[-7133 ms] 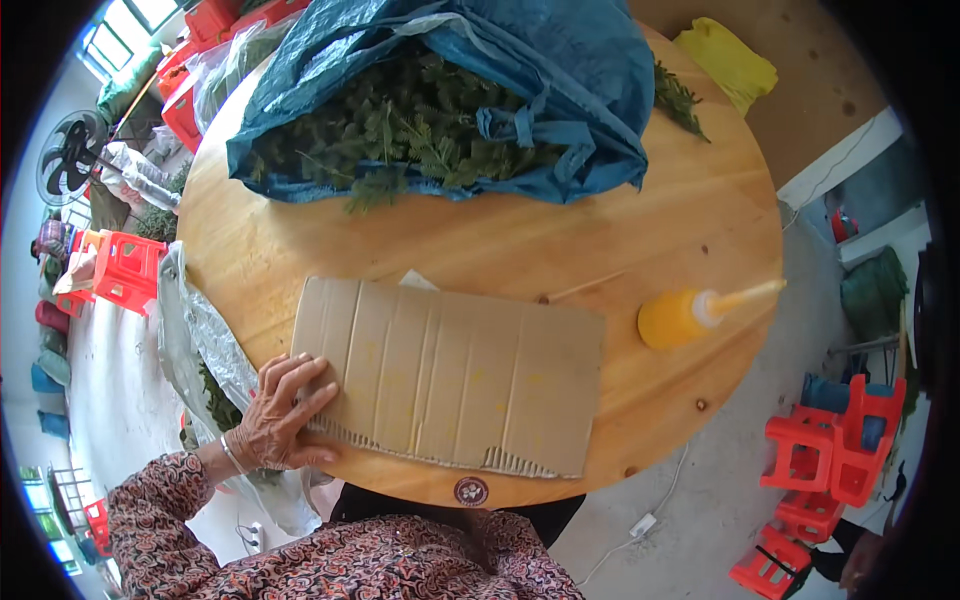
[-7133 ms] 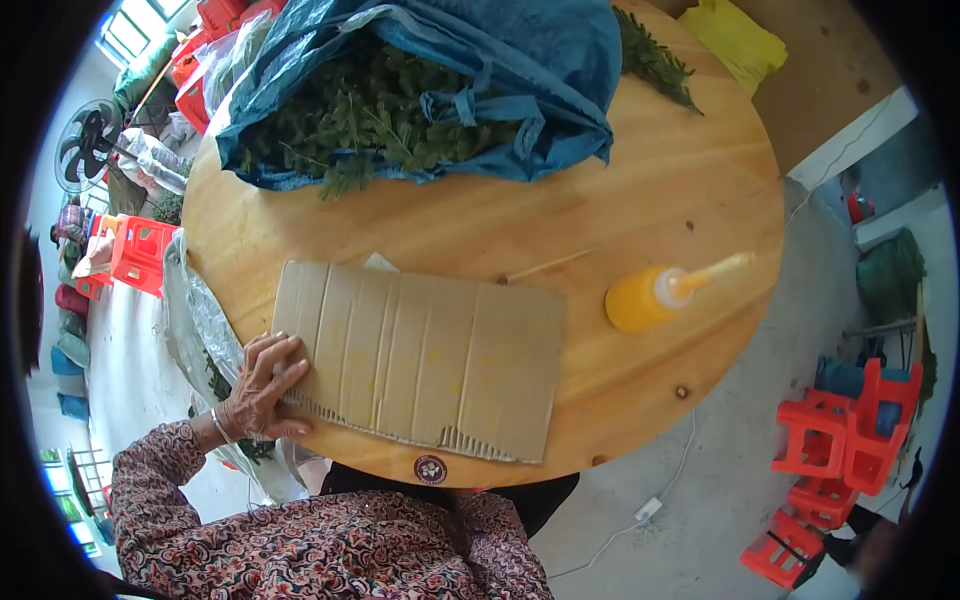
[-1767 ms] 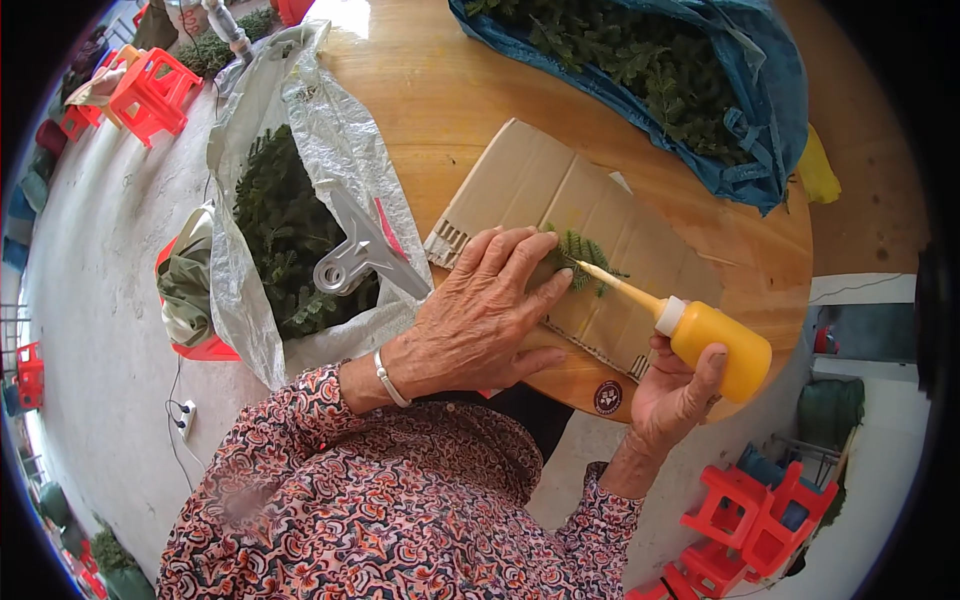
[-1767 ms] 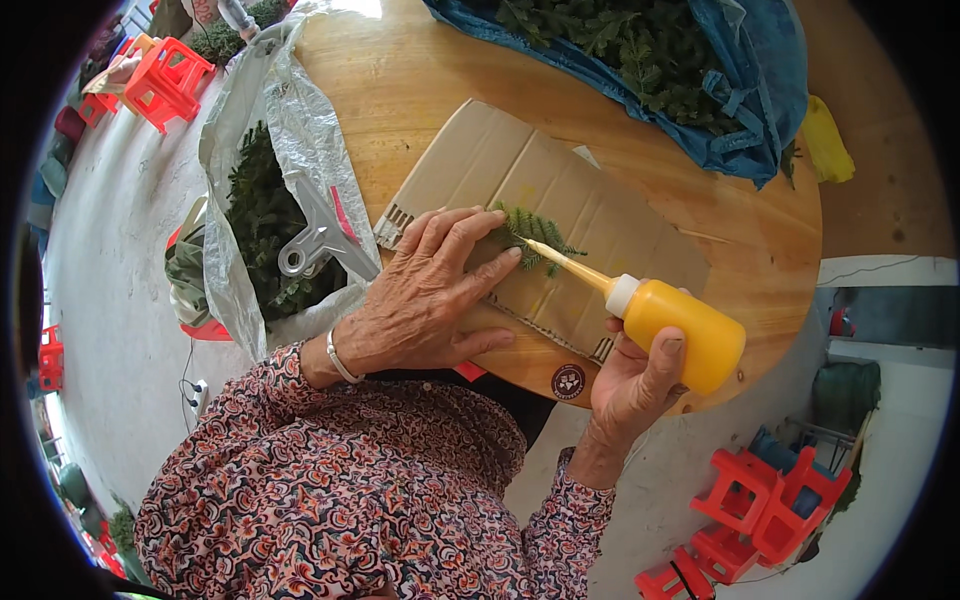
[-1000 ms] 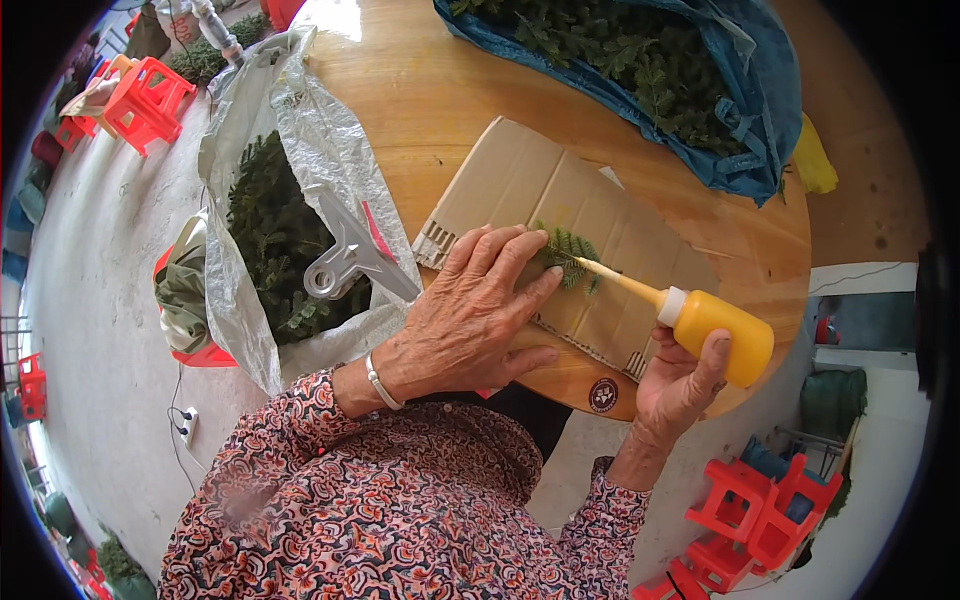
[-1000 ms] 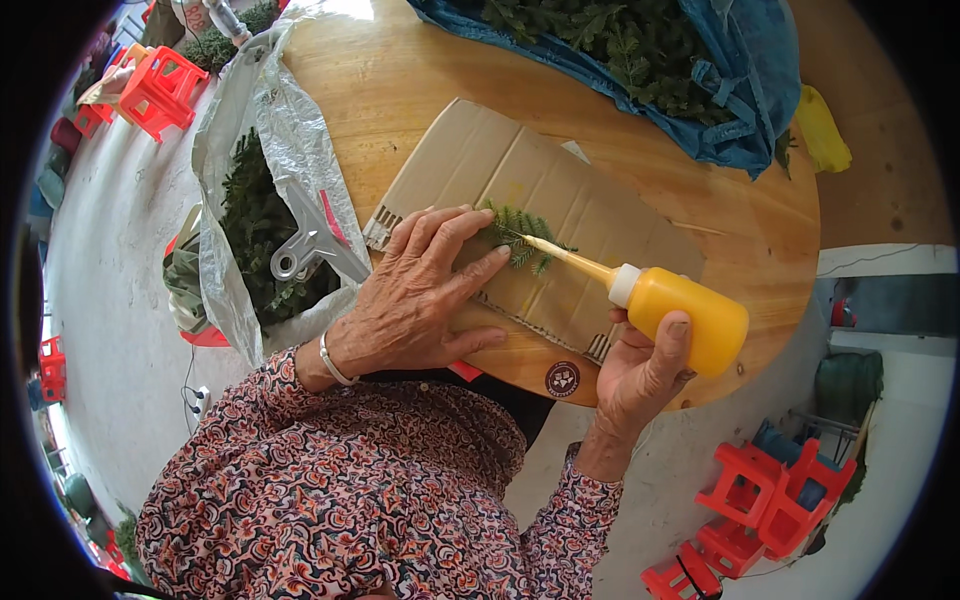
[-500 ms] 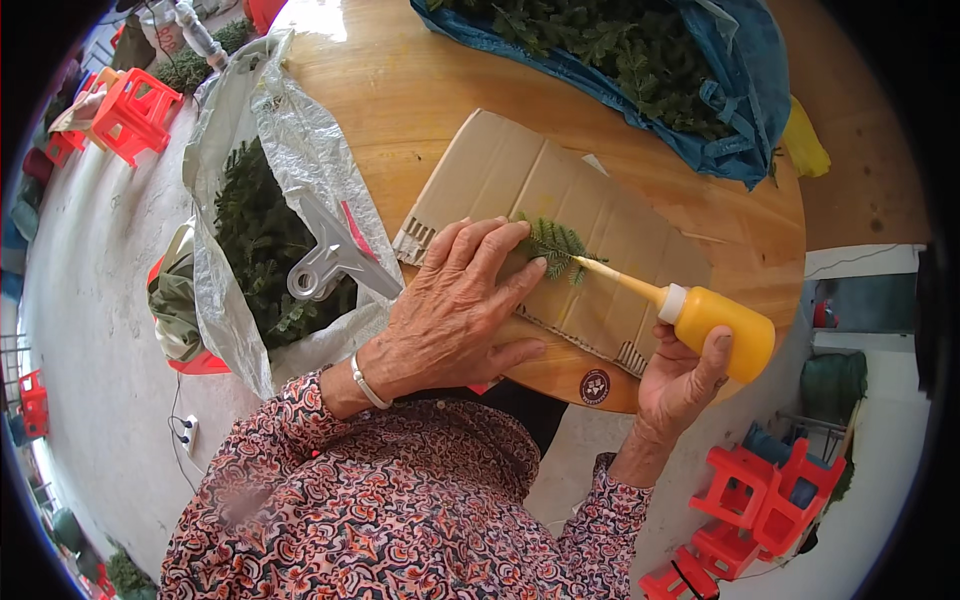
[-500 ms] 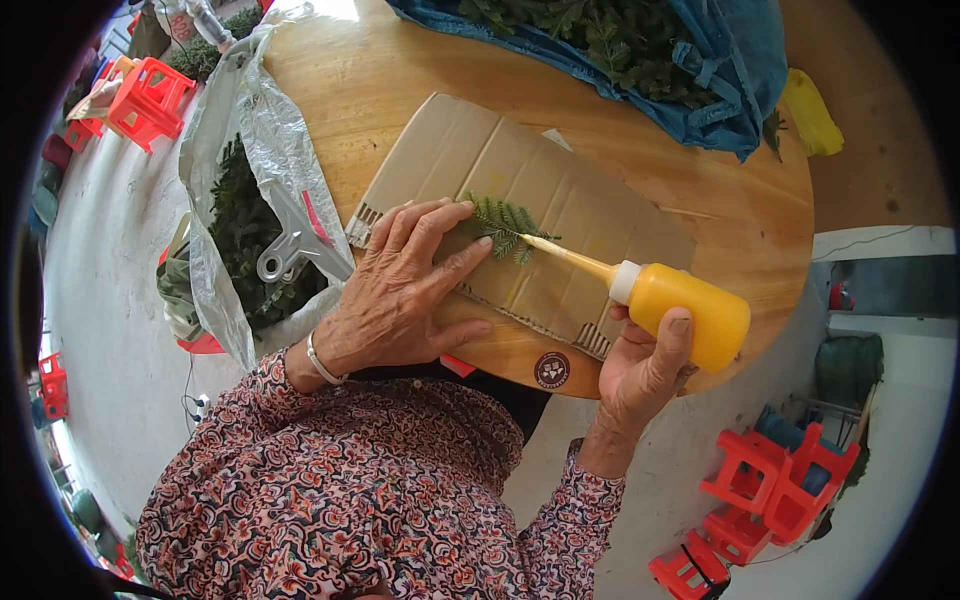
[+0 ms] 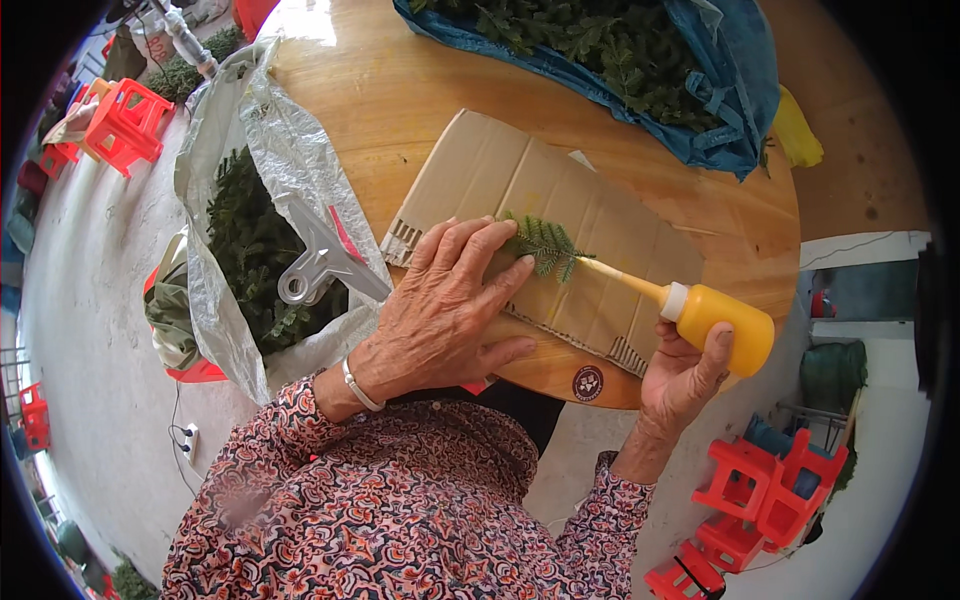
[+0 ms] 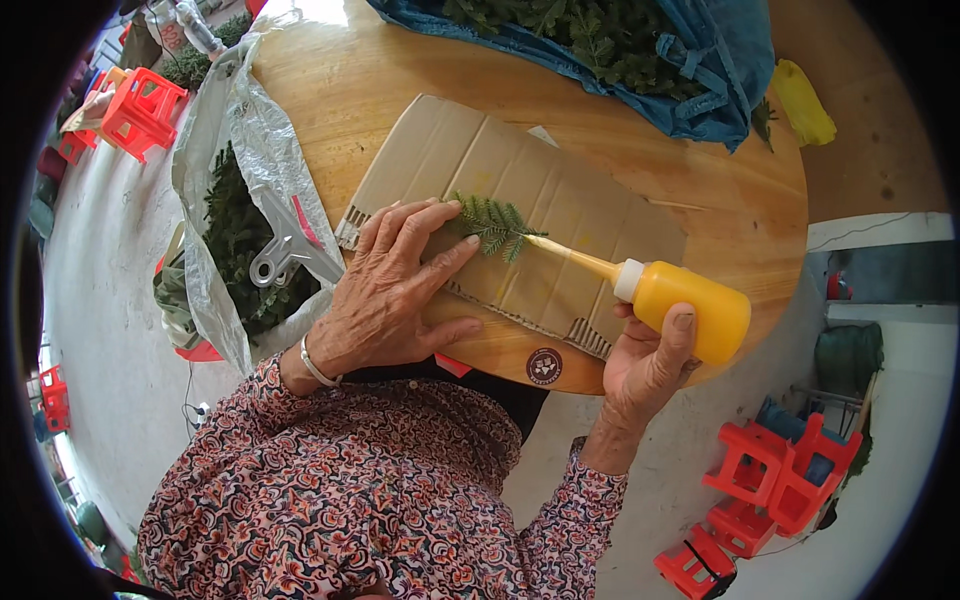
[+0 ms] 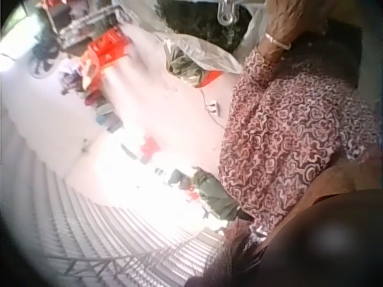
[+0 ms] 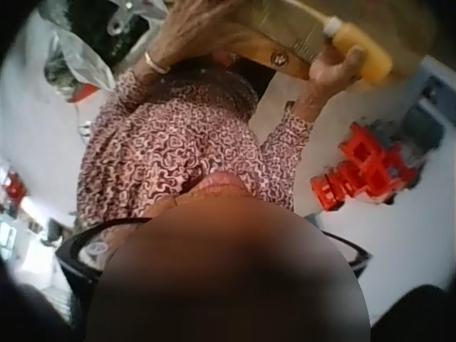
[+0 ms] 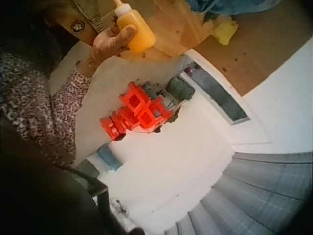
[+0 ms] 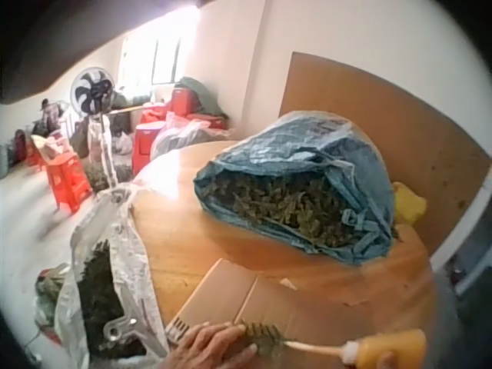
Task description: Inspecting green plant sprigs on a cardboard surface and applying liquid from a squeeze bottle.
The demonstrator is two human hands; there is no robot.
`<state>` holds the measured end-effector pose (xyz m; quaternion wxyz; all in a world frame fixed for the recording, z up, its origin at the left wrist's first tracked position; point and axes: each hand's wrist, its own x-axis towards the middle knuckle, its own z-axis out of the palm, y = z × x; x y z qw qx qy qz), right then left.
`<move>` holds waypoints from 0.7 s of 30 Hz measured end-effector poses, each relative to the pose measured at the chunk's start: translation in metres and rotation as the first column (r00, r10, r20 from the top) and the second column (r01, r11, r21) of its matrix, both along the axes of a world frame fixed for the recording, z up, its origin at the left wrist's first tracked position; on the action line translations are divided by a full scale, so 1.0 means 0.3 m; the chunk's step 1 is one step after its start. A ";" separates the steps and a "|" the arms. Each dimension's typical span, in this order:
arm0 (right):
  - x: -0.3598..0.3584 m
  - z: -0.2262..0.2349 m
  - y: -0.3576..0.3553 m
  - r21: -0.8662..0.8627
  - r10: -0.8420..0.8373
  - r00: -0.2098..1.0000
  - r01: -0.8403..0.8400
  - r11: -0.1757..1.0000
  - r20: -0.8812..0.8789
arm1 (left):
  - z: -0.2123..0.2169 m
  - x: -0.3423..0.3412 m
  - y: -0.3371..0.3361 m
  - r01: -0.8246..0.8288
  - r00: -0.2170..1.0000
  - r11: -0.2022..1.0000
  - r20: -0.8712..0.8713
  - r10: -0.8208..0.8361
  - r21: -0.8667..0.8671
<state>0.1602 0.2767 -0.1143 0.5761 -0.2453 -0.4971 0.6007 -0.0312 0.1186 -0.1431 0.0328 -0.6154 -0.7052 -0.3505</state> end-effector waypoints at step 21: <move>0.049 -0.016 0.047 -0.071 0.039 0.998 -0.042 0.997 -0.050 | 0.002 0.005 0.005 -0.005 1.000 1.000 0.014 0.005 -0.017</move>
